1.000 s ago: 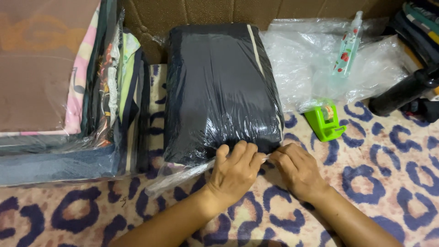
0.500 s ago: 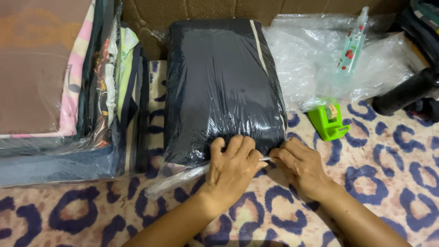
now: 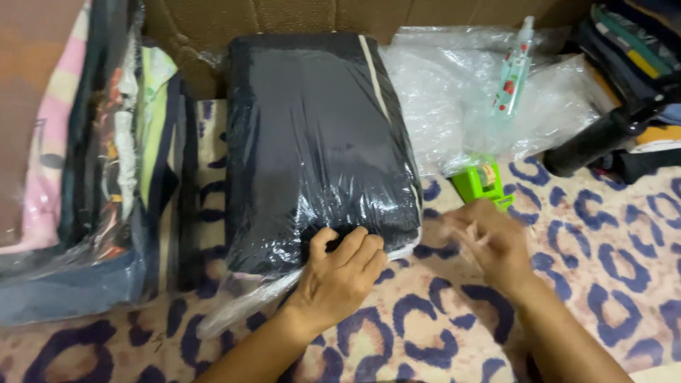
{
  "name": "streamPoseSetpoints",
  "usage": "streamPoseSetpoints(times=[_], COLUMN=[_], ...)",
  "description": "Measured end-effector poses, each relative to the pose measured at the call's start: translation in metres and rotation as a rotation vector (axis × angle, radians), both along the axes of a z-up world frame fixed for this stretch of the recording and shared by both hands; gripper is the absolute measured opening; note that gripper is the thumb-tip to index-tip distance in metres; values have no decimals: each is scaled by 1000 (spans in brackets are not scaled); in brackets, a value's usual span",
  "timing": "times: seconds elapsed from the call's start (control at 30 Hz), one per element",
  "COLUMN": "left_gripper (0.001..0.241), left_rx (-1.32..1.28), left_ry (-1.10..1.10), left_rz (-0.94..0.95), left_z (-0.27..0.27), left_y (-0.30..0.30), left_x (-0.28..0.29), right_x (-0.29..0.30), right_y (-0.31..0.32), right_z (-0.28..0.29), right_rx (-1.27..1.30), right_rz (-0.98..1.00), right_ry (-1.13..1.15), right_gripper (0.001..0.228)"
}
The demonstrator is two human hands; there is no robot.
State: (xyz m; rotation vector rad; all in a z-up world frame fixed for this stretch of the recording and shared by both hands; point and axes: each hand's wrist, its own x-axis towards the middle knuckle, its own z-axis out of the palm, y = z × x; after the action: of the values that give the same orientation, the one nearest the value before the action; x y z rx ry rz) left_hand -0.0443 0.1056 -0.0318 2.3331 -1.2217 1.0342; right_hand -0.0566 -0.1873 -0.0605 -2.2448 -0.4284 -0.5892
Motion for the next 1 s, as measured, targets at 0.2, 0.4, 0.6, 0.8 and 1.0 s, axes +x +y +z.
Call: streamPoseSetpoints(times=[0.2,0.4,0.6,0.8,1.0], left_gripper=[4,4,8,8,12], left_rx=[-22,-43,-46,-28,-45], left_ry=[29,63,36,19,58], left_rz=[9,-2,20,29,27], left_z=[-2,3,0,1,-2], left_y=[-2,-2,-4,-4,-6], left_x=[0,1,2,2,2], right_x=[17,33,39,38,32], right_y=[-88,-85,-104,-122,-130], right_z=[31,46,24,0,-10], right_rx=[-379,197,471,643,851], right_rz=[-682,-546,-438,-375,-358], right_ry=[419,795,800,797,795], right_gripper=[20,25,9,3,11])
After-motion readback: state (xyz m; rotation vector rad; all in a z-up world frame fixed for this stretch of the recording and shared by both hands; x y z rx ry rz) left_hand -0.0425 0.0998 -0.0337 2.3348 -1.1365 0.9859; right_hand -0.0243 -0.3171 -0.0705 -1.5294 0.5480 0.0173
